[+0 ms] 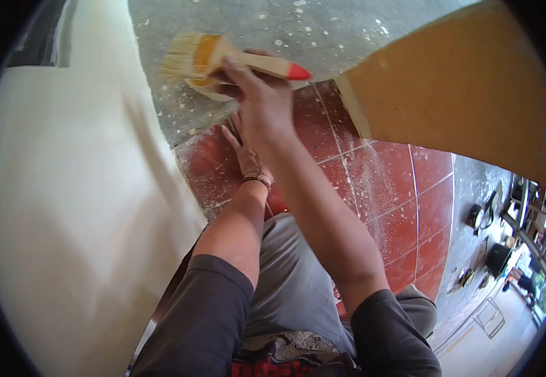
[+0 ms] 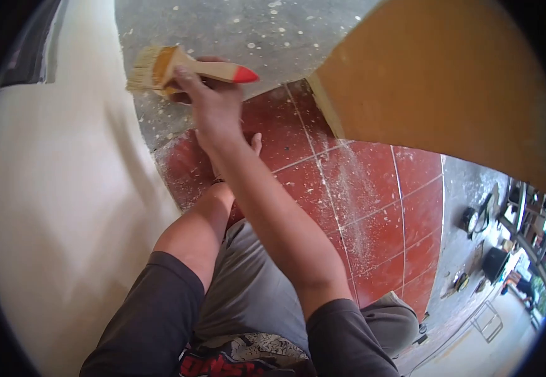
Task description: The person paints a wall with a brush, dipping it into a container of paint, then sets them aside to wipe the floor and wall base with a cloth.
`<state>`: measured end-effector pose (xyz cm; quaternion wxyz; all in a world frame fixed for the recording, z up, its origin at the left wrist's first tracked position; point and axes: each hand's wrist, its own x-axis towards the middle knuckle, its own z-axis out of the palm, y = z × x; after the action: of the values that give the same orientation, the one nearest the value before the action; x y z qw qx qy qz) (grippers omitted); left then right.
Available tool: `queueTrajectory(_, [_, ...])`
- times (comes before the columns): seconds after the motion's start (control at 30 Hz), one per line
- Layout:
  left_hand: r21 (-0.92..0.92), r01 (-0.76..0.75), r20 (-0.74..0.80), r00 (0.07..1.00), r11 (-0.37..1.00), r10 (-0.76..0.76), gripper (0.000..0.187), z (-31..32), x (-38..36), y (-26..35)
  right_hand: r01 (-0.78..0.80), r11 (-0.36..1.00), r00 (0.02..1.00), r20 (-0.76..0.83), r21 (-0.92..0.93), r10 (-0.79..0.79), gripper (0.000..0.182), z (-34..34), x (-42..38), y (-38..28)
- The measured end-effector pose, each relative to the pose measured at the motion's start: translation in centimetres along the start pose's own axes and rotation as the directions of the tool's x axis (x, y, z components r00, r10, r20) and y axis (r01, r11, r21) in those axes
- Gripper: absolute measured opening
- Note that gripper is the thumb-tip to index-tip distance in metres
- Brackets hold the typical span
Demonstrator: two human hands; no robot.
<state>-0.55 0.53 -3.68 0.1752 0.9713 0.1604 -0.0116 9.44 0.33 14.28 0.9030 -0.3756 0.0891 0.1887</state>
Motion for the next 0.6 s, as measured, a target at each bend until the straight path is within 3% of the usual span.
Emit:
queueTrajectory(0.03, [0.133, 0.012, -0.068, 0.998, 0.991, -0.003, 0.083, 1.8, -0.7, -0.2, 0.011, 1.000, 1.000, -0.016, -0.007, -0.012, 0.038, 0.1, 0.5, 0.8])
queueTrajectory(0.07, [0.122, -0.002, -0.057, 0.998, 0.993, 0.009, 0.083, 0.4, -0.5, 0.5, 0.019, 1.000, 0.998, -0.059, -0.023, -0.020, 0.036, 0.3, 0.8, 1.5])
queueTrajectory(0.13, [-0.142, -0.015, -0.005, 1.000, 0.990, 0.014, 0.086, -2.4, 0.2, 1.8, 0.032, 0.998, 0.992, -0.118, -0.050, -0.037, 0.035, -0.2, 1.1, 1.9])
queueTrajectory(0.2, [-0.069, -0.020, -0.020, 1.000, 0.997, 0.019, 0.087, -2.9, 0.2, 2.3, 0.019, 0.955, 0.976, -0.201, -0.296, -0.082, 0.030, -0.8, 1.4, 2.1])
queueTrajectory(0.23, [-0.066, -0.016, -0.027, 1.000, 0.998, 0.015, 0.088, -3.2, 0.2, 2.4, 0.010, 0.950, 0.985, -0.162, -0.312, -0.063, 0.039, -1.2, 1.5, 2.3])
queueTrajectory(0.27, [-0.062, -0.014, -0.034, 0.999, 0.998, 0.011, 0.088, -3.3, 0.1, 2.4, 0.014, 0.948, 0.983, -0.171, -0.317, -0.071, 0.039, -1.2, 1.4, 2.3])
queueTrajectory(0.33, [-0.009, -0.001, -0.019, 1.000, 1.000, 0.001, 0.087, -3.5, 0.1, 2.8, -0.086, 0.988, 0.979, -0.197, -0.129, 0.059, 0.030, -1.3, 1.1, 2.3])
queueTrajectory(0.4, [0.120, 0.127, 0.027, 0.991, 0.985, -0.131, 0.084, -5.2, 0.2, 3.9, -0.105, 0.992, 0.979, -0.184, -0.065, 0.091, 0.032, -1.5, 1.0, 2.6])
queueTrajectory(0.47, [-0.089, 0.062, -0.037, 0.997, 0.994, -0.066, 0.081, -5.4, -0.3, 4.5, -0.106, 0.992, 0.967, -0.239, -0.075, 0.086, 0.033, -1.4, 0.3, 1.7])
queueTrajectory(0.53, [0.091, 0.039, -0.217, 0.976, 0.995, -0.019, 0.085, -3.0, -0.2, 3.2, -0.279, 0.954, 0.916, -0.329, -0.112, 0.229, 0.034, -1.5, -1.3, 0.7])
queueTrajectory(0.6, [-0.007, 0.025, -0.283, 0.959, 1.000, -0.026, 0.085, -0.3, 0.3, 2.1, -0.254, 0.938, 0.936, -0.305, -0.236, 0.177, 0.035, -4.2, -3.2, 1.4])
